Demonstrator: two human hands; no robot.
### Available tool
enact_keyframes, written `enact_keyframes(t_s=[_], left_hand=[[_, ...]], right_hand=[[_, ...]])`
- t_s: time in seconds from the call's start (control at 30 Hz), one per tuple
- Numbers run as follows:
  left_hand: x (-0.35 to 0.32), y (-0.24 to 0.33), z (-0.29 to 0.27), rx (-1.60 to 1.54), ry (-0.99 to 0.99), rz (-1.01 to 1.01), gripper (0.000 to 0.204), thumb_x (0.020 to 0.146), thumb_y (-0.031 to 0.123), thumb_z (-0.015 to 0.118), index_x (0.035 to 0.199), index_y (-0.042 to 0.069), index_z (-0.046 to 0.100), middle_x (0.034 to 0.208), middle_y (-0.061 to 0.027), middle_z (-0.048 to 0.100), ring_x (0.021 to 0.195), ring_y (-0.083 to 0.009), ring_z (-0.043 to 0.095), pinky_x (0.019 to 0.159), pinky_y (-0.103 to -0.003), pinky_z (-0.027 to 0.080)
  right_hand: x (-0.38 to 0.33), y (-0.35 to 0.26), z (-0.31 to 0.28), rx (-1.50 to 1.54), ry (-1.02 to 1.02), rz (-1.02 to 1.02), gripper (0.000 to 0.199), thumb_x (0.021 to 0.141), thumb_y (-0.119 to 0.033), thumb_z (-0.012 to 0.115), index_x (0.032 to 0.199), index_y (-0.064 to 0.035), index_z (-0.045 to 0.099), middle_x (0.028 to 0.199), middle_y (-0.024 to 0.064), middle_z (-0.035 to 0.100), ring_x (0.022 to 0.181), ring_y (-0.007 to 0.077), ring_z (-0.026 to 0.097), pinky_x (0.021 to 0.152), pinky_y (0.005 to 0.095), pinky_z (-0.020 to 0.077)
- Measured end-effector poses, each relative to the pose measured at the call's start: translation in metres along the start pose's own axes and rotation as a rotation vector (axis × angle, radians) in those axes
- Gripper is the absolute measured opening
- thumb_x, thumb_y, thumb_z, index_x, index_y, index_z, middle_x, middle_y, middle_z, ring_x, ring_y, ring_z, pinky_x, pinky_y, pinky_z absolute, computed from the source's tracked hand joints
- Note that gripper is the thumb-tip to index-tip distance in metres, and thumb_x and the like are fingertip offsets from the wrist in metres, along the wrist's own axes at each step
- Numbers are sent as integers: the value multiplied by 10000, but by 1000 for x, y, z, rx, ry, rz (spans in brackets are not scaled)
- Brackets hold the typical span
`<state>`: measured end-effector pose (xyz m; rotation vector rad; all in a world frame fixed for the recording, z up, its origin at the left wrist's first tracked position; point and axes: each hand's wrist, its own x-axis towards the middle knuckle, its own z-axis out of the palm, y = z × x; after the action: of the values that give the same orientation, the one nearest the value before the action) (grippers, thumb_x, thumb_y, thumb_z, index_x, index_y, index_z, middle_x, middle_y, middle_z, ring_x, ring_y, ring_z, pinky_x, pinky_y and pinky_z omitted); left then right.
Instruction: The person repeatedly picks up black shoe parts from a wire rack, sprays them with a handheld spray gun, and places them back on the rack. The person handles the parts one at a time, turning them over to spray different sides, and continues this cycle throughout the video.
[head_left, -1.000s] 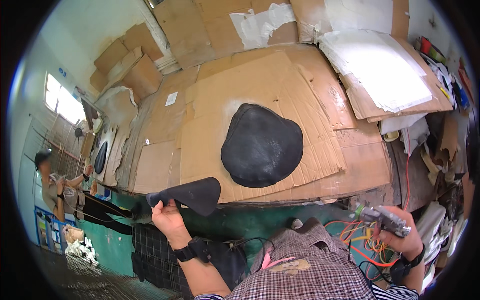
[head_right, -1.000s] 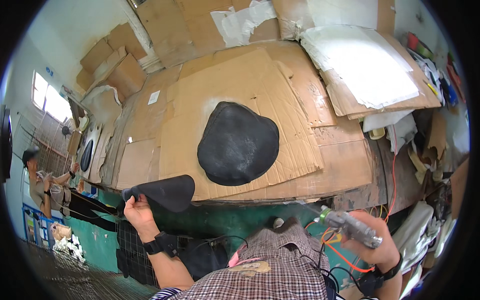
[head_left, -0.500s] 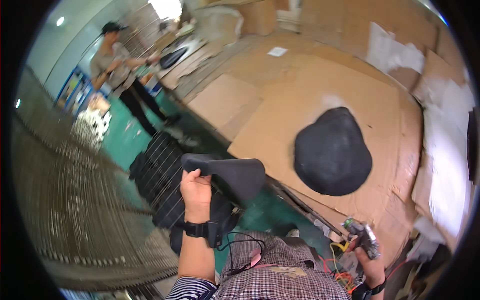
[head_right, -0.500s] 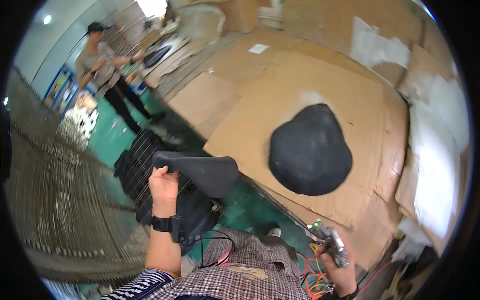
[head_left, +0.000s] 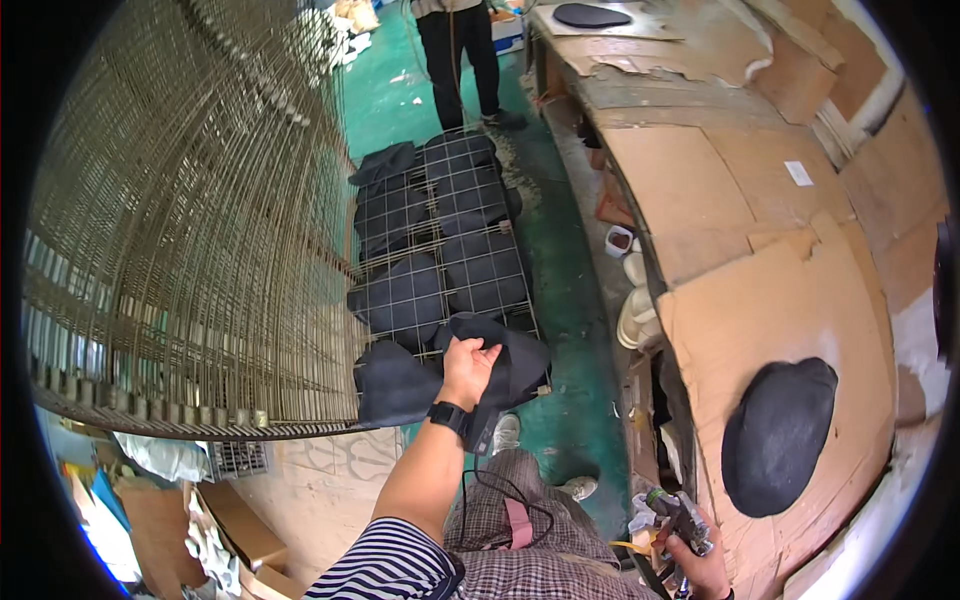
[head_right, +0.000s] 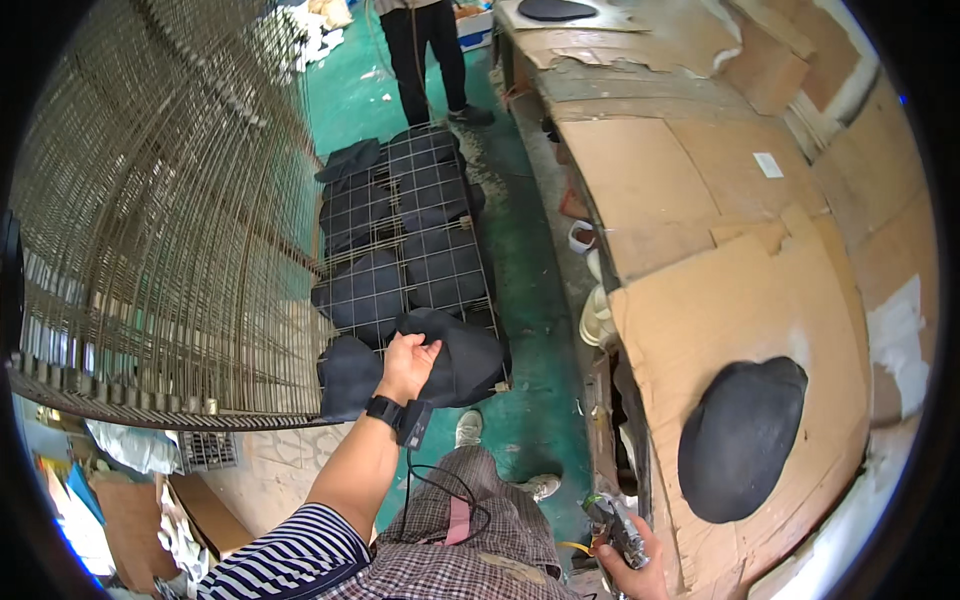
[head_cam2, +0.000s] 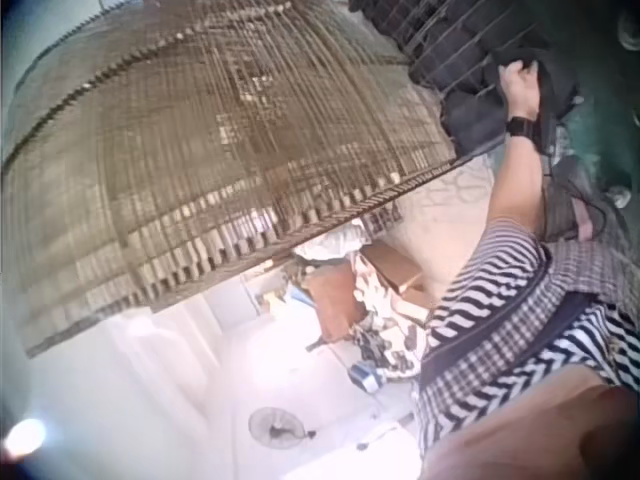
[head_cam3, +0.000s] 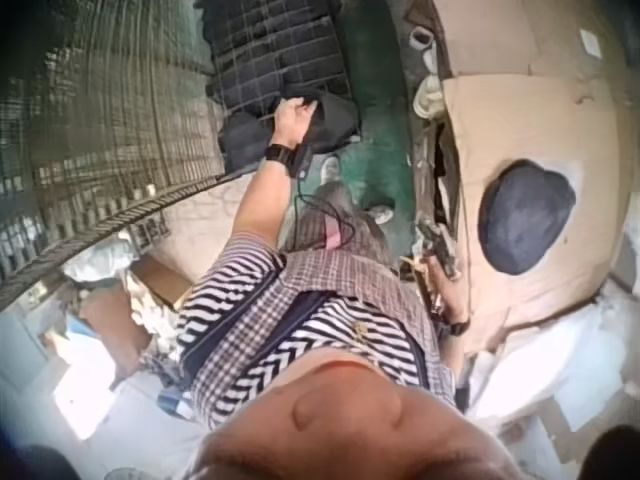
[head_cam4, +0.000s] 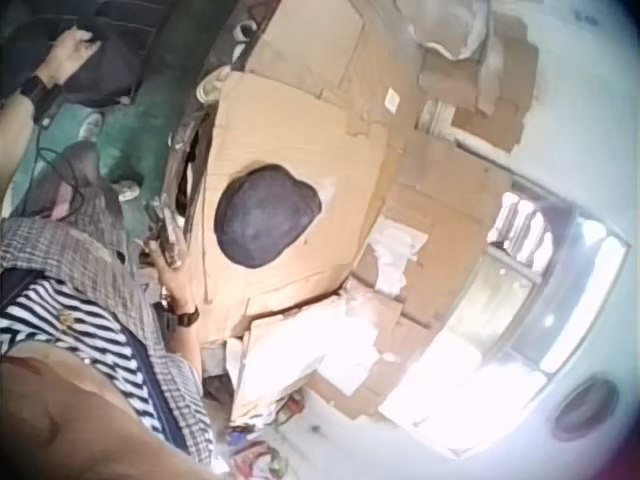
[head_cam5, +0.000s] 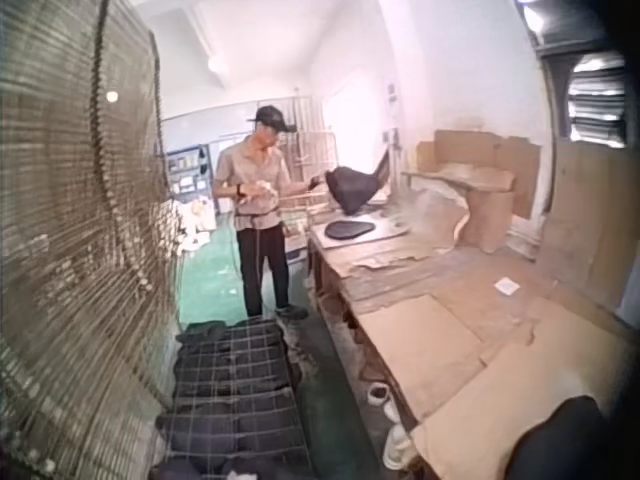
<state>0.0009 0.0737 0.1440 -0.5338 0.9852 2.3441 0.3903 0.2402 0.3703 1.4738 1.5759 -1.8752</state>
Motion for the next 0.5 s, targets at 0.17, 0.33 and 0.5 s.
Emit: enact_keyframes(t_s=[0.17,0.33,0.5], left_hand=[[107,47,-69,-128,282,80,434,822,-91,477,1203,78,355,905,-108,504,830,-270,563,827,-503,533],[179,121,-97,-198,285,346,232,837,-88,451,1034,9,525,1060,-170,556,953,-310,586,891,-488,523],[222,141,-153,-338,355,477,267,921,18,389,1181,24,453,1133,-151,558,1044,-342,580,906,-467,523]], right_hand=[[48,-39,44,-86,-76,-241,557,863,-76,658,1374,-63,439,1034,32,615,856,92,588,662,202,486],[89,-59,75,-156,-89,-191,549,858,-113,679,1357,-63,454,975,20,610,797,92,588,612,207,492],[109,-85,96,-177,-93,-155,551,851,-125,692,1347,-48,462,969,22,616,812,101,591,646,225,496]])
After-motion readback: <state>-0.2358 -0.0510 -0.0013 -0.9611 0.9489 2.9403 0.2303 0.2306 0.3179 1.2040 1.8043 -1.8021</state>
